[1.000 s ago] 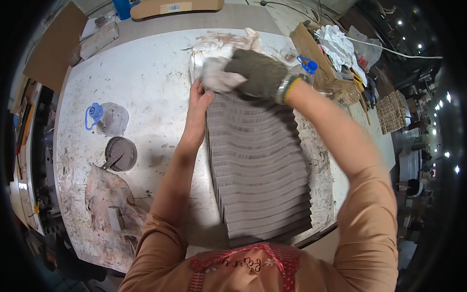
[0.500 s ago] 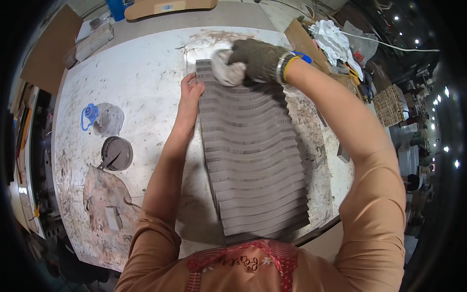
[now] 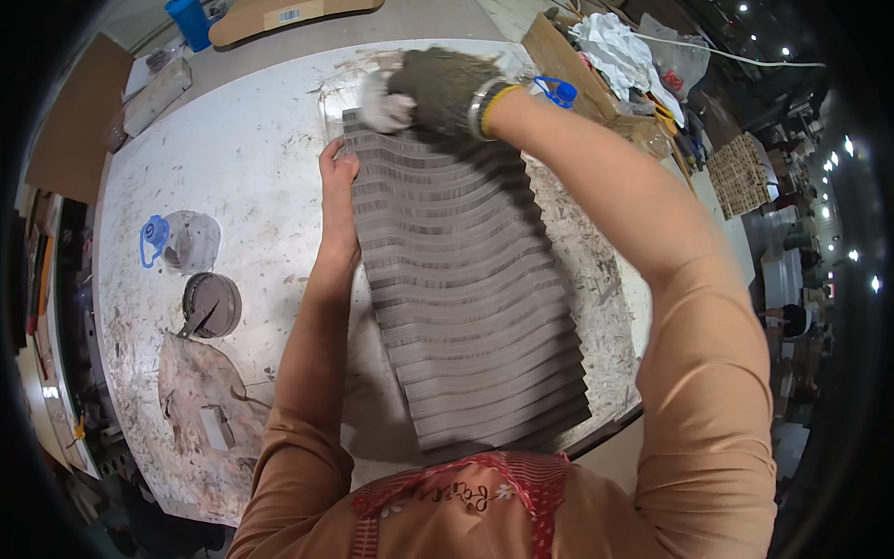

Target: The person wipes a stack of curved wood pieces with a cloth, rubs a sanding block against the edges and surfaces of individual pieces, and points a heat gun at one piece.

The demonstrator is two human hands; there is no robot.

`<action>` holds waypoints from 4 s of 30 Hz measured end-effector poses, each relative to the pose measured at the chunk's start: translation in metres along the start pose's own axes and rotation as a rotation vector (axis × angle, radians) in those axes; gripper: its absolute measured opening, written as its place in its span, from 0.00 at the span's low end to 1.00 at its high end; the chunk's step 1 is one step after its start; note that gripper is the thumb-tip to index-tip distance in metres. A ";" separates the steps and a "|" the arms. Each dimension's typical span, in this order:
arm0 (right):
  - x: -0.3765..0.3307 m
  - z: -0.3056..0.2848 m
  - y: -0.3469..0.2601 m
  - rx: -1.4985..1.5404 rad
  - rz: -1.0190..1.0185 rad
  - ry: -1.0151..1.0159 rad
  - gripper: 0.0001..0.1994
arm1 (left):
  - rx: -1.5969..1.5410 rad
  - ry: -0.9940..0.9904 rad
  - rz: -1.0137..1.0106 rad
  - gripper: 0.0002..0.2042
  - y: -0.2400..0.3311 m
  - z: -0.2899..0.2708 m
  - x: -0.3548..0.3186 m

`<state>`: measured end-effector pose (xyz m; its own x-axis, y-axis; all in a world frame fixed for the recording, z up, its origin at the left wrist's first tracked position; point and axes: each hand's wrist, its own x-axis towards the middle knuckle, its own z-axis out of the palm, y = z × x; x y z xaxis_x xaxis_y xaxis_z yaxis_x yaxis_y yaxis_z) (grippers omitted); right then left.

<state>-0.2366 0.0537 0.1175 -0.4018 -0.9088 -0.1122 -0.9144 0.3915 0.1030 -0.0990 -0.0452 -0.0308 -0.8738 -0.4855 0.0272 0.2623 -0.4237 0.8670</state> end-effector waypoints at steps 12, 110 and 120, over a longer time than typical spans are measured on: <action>-0.012 0.023 0.007 0.150 -0.213 0.198 0.14 | -0.063 -0.020 -0.009 0.27 -0.001 0.008 0.003; -0.099 0.030 0.025 -0.103 -0.231 -0.038 0.11 | -0.083 -0.041 -0.029 0.31 0.004 0.021 -0.003; -0.080 0.043 -0.061 0.310 0.119 0.326 0.21 | 0.223 -0.229 0.133 0.24 -0.035 -0.003 0.026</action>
<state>-0.1509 0.1091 0.0773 -0.5133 -0.8335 0.2044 -0.8547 0.4749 -0.2095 -0.1300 -0.0452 -0.0619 -0.9140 -0.3298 0.2361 0.3060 -0.1786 0.9351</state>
